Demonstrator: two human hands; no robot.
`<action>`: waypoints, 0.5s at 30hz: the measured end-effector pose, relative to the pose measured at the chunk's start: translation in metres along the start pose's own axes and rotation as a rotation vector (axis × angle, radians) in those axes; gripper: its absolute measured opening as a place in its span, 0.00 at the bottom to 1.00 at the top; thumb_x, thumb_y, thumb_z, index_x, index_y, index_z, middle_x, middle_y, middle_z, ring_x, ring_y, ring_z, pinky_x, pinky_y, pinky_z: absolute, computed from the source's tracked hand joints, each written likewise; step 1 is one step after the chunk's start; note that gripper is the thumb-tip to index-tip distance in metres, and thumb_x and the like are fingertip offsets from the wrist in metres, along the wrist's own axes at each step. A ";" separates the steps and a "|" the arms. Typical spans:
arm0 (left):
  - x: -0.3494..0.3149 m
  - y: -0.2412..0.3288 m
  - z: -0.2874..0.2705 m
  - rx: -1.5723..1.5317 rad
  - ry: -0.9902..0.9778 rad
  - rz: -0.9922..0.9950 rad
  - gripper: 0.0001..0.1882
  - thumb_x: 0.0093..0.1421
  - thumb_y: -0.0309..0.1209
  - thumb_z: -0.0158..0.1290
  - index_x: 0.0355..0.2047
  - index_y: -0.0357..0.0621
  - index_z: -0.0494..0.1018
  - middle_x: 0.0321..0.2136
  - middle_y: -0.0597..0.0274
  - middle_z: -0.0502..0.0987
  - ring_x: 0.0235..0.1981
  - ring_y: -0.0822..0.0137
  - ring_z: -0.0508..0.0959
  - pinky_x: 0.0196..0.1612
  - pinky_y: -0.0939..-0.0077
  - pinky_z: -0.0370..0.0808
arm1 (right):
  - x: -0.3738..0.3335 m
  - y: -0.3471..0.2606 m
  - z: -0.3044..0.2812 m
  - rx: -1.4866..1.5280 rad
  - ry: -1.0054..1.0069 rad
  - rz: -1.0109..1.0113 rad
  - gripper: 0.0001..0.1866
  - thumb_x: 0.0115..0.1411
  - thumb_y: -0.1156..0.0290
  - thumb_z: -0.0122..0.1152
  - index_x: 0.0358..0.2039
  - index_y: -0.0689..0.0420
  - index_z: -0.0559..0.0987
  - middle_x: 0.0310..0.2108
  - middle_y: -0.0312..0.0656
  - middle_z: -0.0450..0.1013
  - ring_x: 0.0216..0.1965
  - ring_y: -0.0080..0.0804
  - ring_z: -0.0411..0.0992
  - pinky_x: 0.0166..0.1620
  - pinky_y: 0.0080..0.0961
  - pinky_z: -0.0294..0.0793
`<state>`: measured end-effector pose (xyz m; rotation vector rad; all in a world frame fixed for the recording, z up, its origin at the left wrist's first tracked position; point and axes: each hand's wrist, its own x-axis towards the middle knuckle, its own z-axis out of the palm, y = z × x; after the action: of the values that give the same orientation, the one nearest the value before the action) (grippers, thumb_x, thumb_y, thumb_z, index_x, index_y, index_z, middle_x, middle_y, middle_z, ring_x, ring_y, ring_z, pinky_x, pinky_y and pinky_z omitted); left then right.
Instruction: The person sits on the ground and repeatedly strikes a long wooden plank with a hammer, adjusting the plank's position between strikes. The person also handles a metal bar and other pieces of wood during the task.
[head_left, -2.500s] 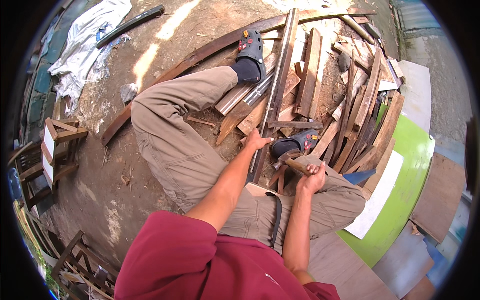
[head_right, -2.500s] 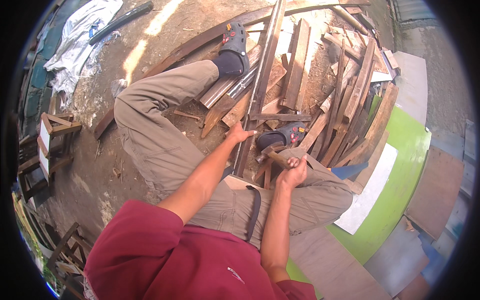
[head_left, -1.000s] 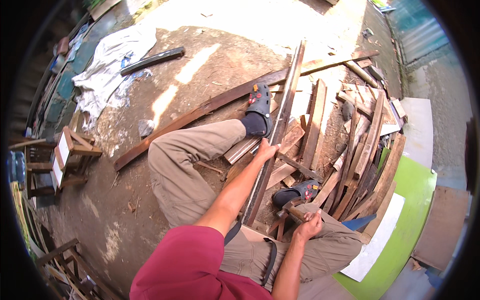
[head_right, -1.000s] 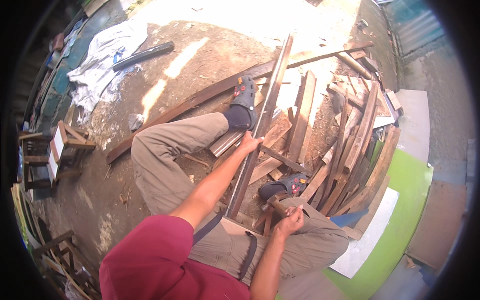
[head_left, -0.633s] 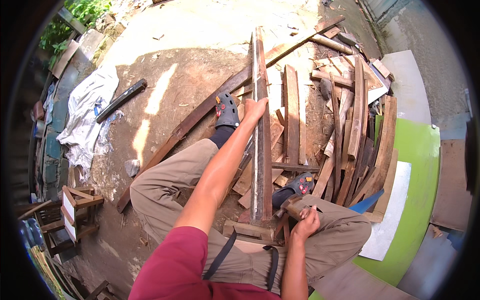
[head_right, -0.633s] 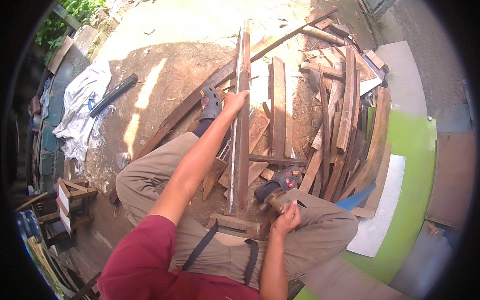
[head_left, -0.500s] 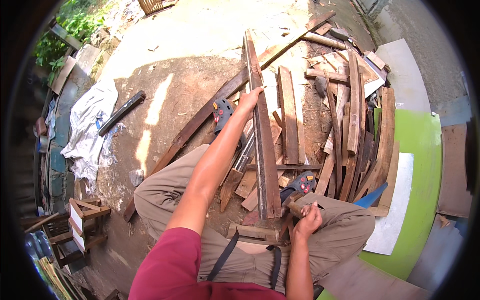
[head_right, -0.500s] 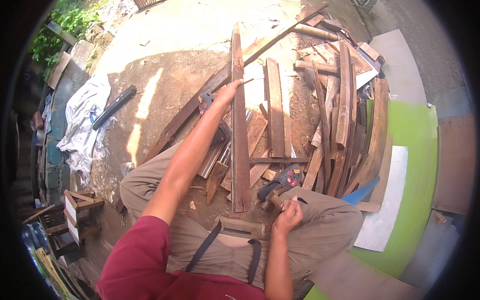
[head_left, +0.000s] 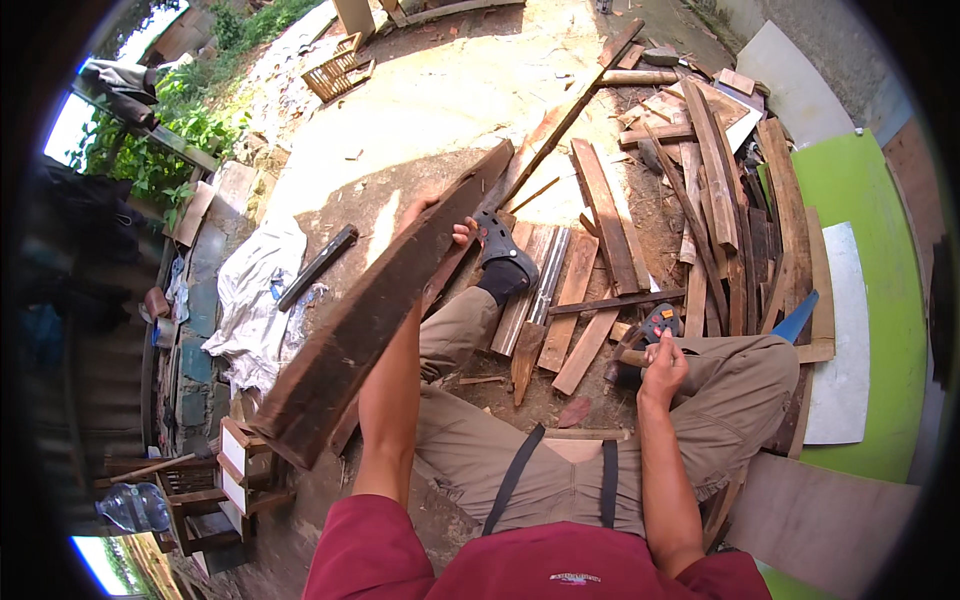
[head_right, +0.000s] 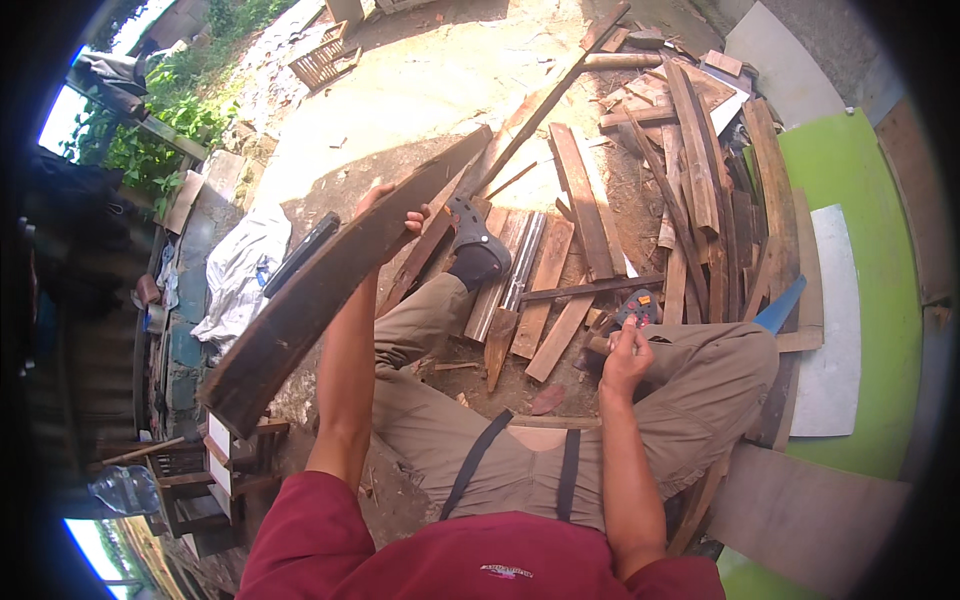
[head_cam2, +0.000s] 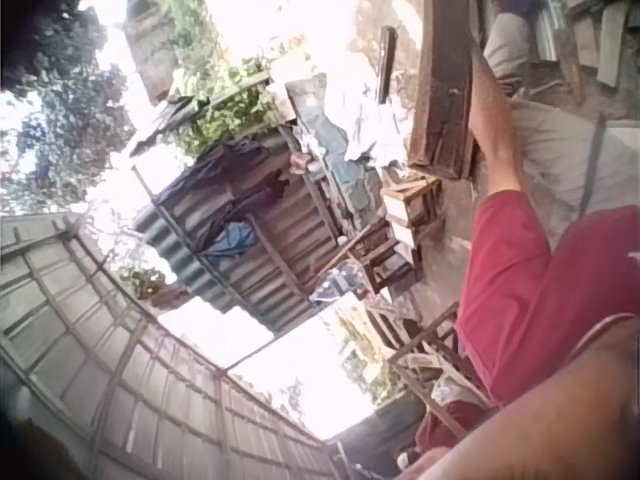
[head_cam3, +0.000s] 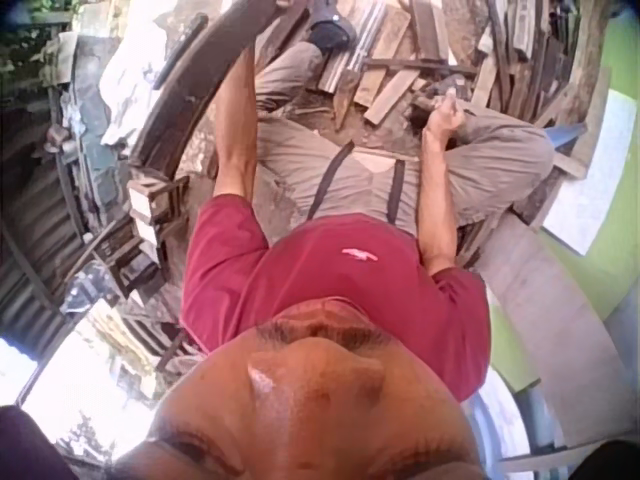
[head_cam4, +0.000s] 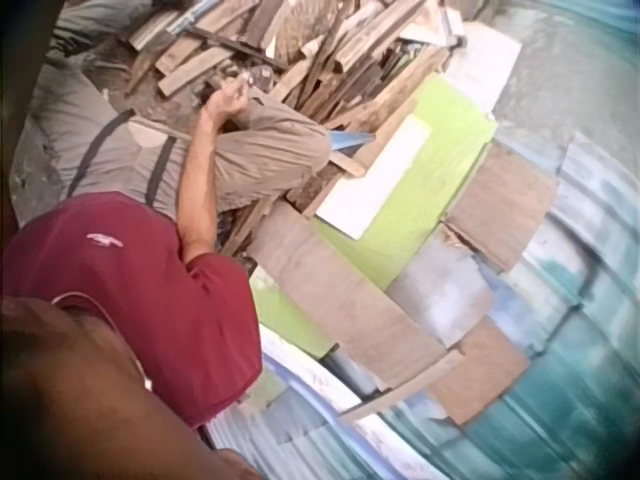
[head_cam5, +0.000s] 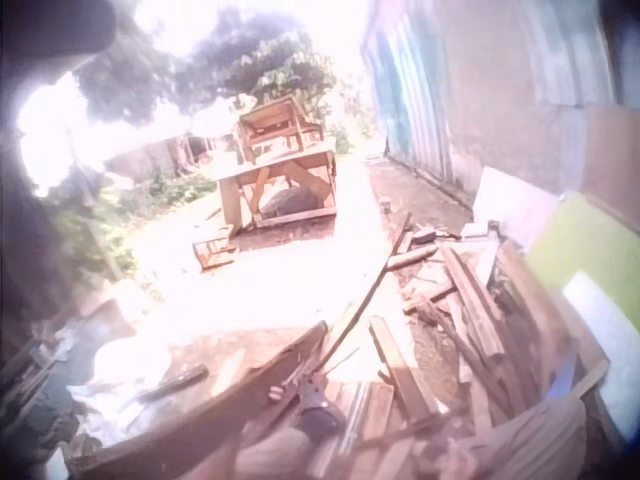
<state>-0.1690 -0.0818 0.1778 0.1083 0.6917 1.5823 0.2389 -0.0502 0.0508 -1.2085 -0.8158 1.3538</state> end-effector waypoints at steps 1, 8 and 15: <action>-0.022 0.013 0.008 -0.029 -0.026 -0.001 0.31 0.70 0.45 0.40 0.56 0.23 0.56 0.43 0.37 0.64 0.32 0.65 0.70 0.33 0.76 0.74 | -0.001 0.001 -0.004 0.025 -0.014 -0.010 0.23 0.70 0.63 0.54 0.17 0.54 0.65 0.16 0.29 0.59 0.20 0.19 0.58 0.26 0.21 0.58; -0.119 0.029 0.022 0.107 -0.222 0.510 0.36 0.64 0.54 0.48 0.58 0.32 0.64 0.52 0.28 0.67 0.46 0.53 0.76 0.40 0.71 0.78 | -0.005 -0.013 -0.040 -0.007 0.058 -0.070 0.22 0.69 0.62 0.56 0.18 0.54 0.68 0.16 0.28 0.61 0.19 0.15 0.57 0.24 0.19 0.55; -0.139 0.058 -0.043 0.983 0.956 0.759 0.59 0.51 0.76 0.50 0.67 0.38 0.58 0.63 0.49 0.64 0.59 0.60 0.69 0.57 0.61 0.68 | -0.017 -0.037 -0.033 0.113 0.013 -0.110 0.22 0.70 0.63 0.55 0.17 0.54 0.69 0.17 0.28 0.61 0.21 0.16 0.57 0.27 0.20 0.56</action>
<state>-0.2184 -0.2252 0.2170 0.3768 2.3676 1.8083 0.2783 -0.0654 0.0810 -1.0680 -0.7751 1.2837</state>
